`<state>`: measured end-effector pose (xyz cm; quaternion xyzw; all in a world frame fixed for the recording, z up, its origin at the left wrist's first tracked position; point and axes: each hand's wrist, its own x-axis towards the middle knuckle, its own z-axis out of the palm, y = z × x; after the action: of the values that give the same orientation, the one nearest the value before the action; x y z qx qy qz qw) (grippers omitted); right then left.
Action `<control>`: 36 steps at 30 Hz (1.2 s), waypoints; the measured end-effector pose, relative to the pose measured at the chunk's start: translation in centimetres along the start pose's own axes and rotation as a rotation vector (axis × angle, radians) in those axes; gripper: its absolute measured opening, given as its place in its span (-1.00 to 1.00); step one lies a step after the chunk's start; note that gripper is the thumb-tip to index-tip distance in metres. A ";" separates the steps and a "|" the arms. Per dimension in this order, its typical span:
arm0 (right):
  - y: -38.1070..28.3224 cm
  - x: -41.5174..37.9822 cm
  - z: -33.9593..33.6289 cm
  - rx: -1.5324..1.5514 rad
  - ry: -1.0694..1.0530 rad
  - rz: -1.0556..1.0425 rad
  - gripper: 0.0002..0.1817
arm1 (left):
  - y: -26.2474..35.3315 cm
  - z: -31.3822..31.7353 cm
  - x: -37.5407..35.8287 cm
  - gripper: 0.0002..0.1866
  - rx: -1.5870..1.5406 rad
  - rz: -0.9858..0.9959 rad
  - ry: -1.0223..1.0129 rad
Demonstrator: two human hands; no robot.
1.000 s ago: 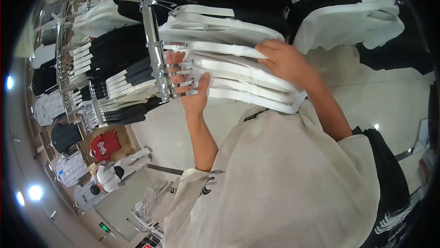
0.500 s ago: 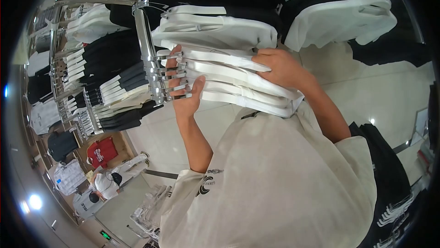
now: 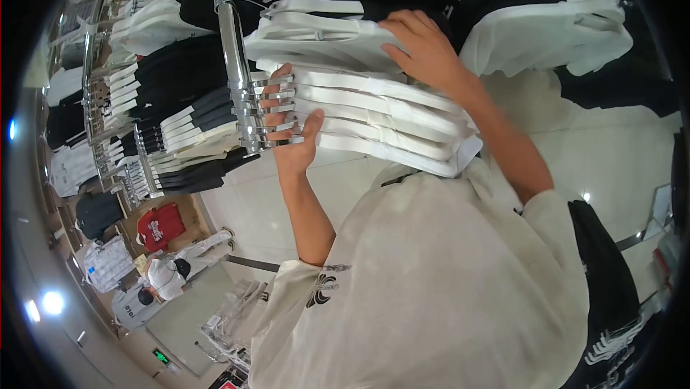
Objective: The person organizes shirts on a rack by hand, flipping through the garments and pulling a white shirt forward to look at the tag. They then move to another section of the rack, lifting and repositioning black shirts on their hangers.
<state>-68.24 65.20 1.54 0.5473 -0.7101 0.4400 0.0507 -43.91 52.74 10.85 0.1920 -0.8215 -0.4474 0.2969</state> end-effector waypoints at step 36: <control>6.2 7.0 1.1 -0.052 -0.489 0.086 -0.61 | 0.4 0.6 -0.3 -0.17 0.002 -0.071 0.071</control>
<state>-75.66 59.38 1.18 0.6052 -0.7350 0.2779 -0.1274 -44.09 53.45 10.83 0.2370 -0.8035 -0.4497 0.3098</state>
